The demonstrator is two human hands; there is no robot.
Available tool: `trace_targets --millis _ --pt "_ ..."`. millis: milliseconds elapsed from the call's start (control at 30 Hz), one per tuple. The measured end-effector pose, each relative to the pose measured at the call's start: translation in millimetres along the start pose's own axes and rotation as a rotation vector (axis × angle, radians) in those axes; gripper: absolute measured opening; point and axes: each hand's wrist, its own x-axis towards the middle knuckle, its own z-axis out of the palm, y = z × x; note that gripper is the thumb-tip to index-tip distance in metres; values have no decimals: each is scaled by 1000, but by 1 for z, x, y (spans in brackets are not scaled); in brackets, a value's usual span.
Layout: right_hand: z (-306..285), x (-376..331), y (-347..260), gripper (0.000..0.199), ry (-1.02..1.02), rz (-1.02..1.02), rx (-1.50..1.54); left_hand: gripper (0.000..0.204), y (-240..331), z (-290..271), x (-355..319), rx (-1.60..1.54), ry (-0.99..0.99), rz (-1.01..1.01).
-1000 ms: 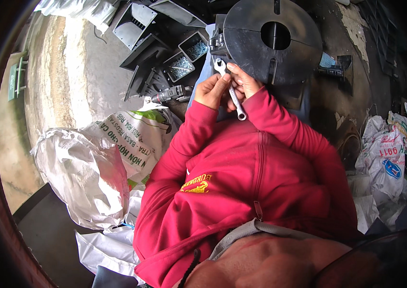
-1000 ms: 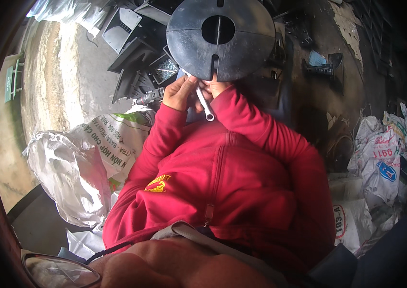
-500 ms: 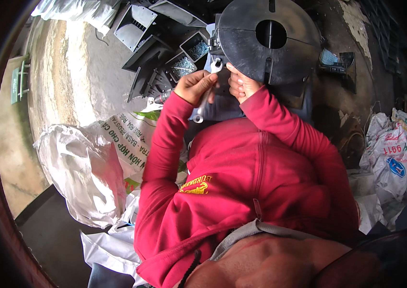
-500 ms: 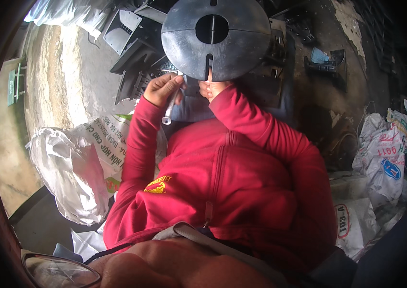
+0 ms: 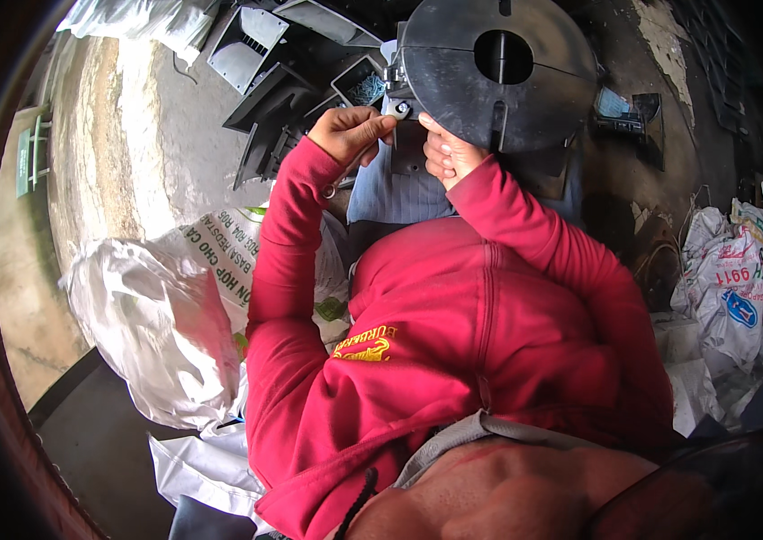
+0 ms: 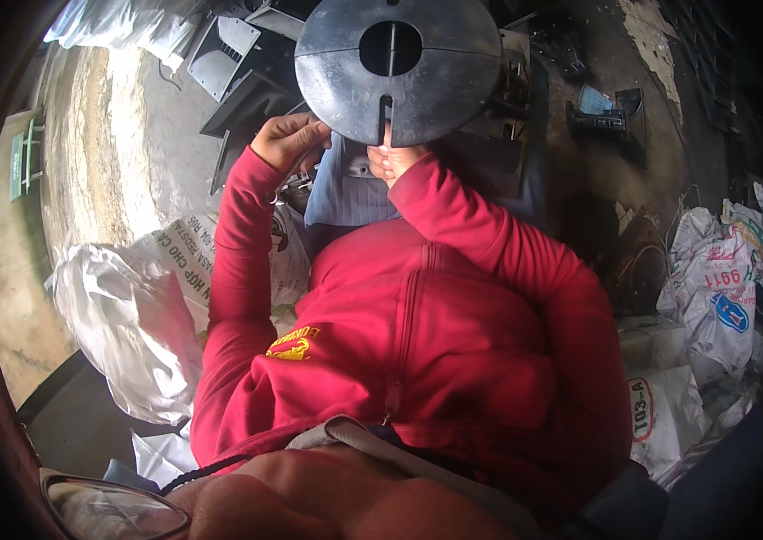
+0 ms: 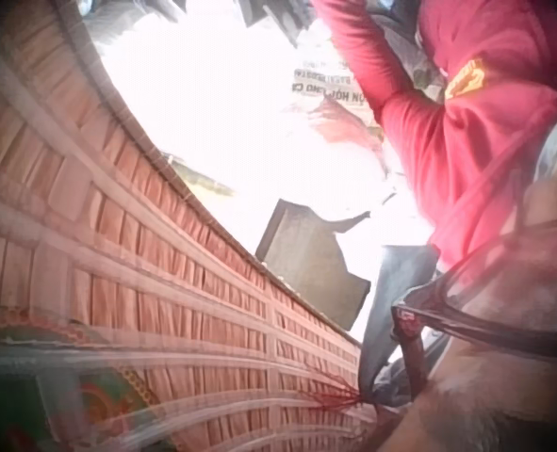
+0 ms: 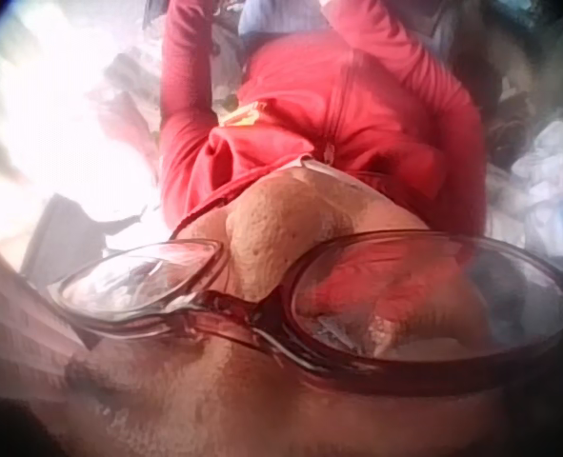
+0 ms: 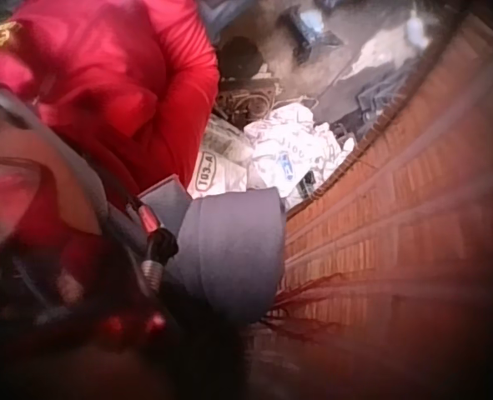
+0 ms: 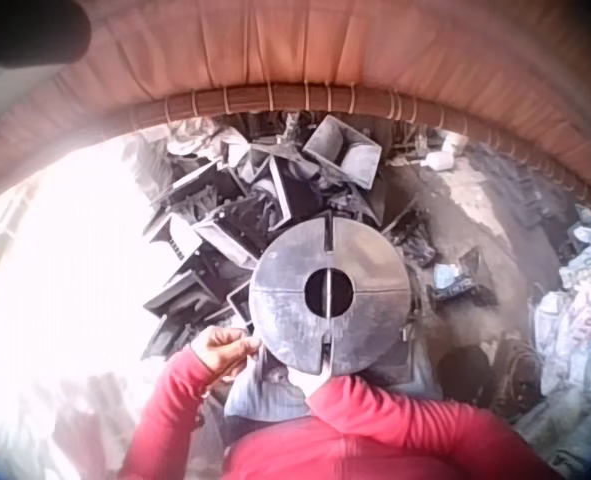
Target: The person assembles a metal component by inserting bolts and tightening them with a wrench. They repeatedly adjust the position of the parts and tighten multiple bolts to secure the assembly.
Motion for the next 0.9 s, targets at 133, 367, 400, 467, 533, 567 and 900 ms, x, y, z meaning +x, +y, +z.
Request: trace_targets --millis 133,367,400,467,533,567,900 --pt "2 -3 1 24 14 6 17 29 -3 28 -16 -130 136 52" --pt "17 -7 -3 29 190 48 -84 27 -30 65 7 -544 240 107" --pt "16 -9 -5 28 129 49 -87 27 -28 68 12 -584 249 139" --pt "7 -4 -3 26 63 55 -51 27 -25 63 11 -496 231 88" --pt "-5 5 1 24 53 53 14 27 -19 47 2 -336 227 -1" --pt "-1 2 1 21 46 38 29 28 -15 35 2 -269 257 -22" --pt "-1 2 2 23 25 18 -36 30 -27 48 -7 -312 227 -12"
